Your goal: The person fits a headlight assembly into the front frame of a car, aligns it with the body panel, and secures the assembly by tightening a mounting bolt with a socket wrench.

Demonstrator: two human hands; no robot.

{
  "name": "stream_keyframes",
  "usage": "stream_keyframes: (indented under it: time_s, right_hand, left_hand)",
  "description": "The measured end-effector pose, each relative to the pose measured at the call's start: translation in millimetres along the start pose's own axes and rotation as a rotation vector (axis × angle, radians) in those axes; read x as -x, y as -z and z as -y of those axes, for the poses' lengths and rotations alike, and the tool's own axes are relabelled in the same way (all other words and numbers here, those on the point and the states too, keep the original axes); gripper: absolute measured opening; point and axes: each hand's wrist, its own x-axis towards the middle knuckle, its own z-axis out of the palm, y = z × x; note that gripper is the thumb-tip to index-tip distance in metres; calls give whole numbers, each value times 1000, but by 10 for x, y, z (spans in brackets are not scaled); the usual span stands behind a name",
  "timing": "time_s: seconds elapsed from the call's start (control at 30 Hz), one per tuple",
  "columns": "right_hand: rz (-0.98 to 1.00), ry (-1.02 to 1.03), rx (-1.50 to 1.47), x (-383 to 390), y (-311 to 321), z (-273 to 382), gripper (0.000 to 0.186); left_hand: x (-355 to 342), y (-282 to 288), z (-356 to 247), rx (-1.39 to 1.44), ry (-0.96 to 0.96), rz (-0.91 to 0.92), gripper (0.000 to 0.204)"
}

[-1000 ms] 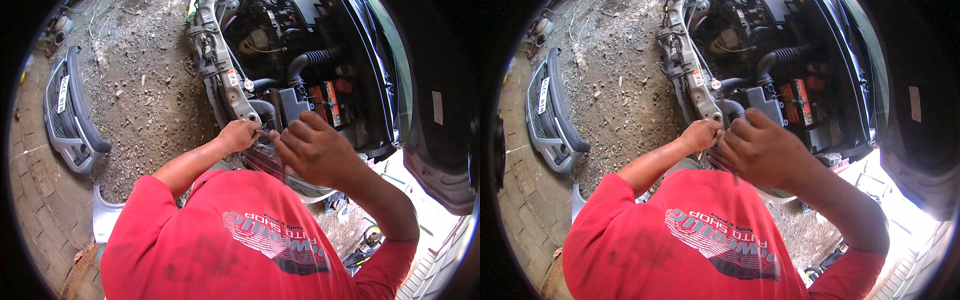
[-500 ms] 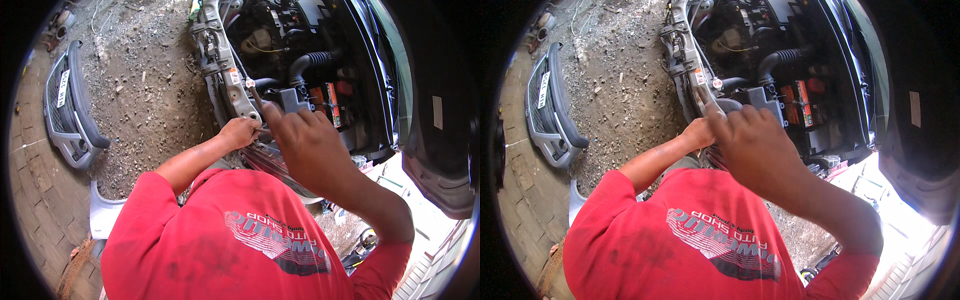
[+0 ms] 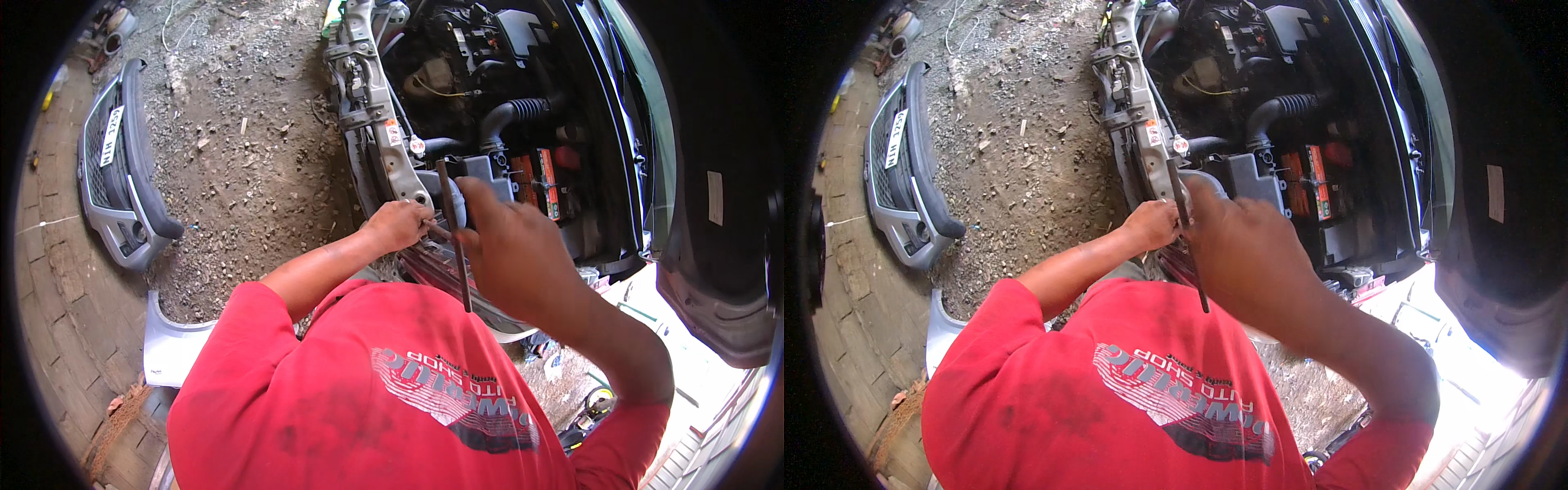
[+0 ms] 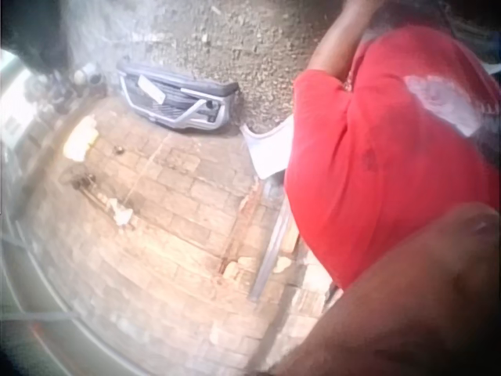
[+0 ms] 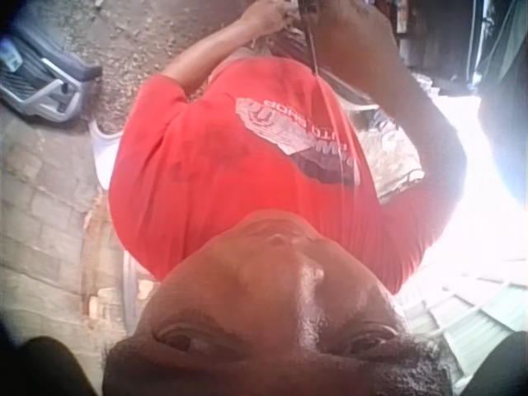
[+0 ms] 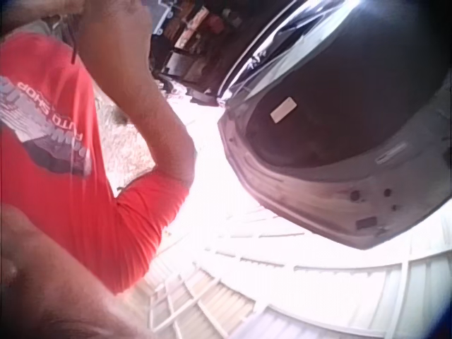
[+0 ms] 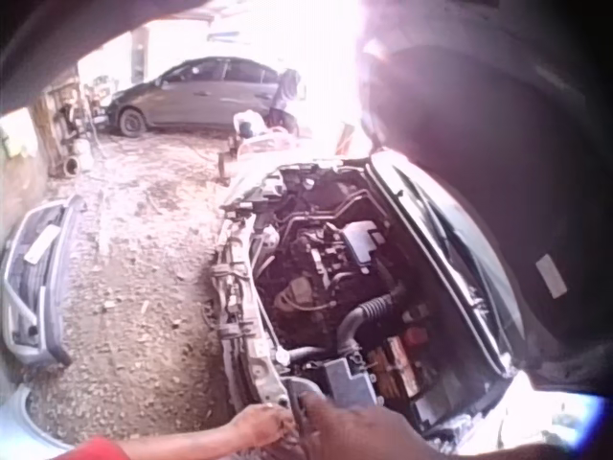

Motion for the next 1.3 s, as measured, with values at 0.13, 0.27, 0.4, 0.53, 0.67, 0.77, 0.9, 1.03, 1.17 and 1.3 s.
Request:
stream_keyframes:
  time_s: [0.13, 0.27, 0.4, 0.53, 0.67, 0.77, 0.9, 1.03, 1.17, 1.3]
  right_hand:
    - [-116, 561, 471, 43, 56, -56, 27]
    - [203, 178, 208, -142, -7, -4, 32]
    - [265, -260, -144, -191, -153, -87, 36]
    - [-75, 64, 139, -3, -12, 42, 30]
    - [-148, 563, 440, 9, 41, -57, 30]
    - [76, 282, 348, 35, -32, -86, 32]
    - [446, -240, 5, -75, -31, -9, 31]
    - [75, -50, 73, 126, -50, 34, 33]
    - [-90, 390, 394, 139, 52, -3, 33]
    - [82, 174, 348, 78, -9, -164, 28]
  left_hand:
    - [-32, -112, 65, 1, -68, -29, 22]
    - [-4, 84, -68, 53, 10, 38, 21]
    - [6, 156, -174, 93, 67, 18, 22]
    - [-38, 113, -181, 113, 121, 76, 24]
    - [-54, 74, -166, 74, 66, 80, 25]
    - [-69, 166, -206, 17, 79, 125, 25]
    - [-80, 159, -253, 14, 68, 67, 23]
    - [-78, 80, -216, 87, 102, 3, 23]
    - [-128, 101, -212, 67, 83, 60, 24]
    - [-113, 529, -383, 231, -54, 187, 25]
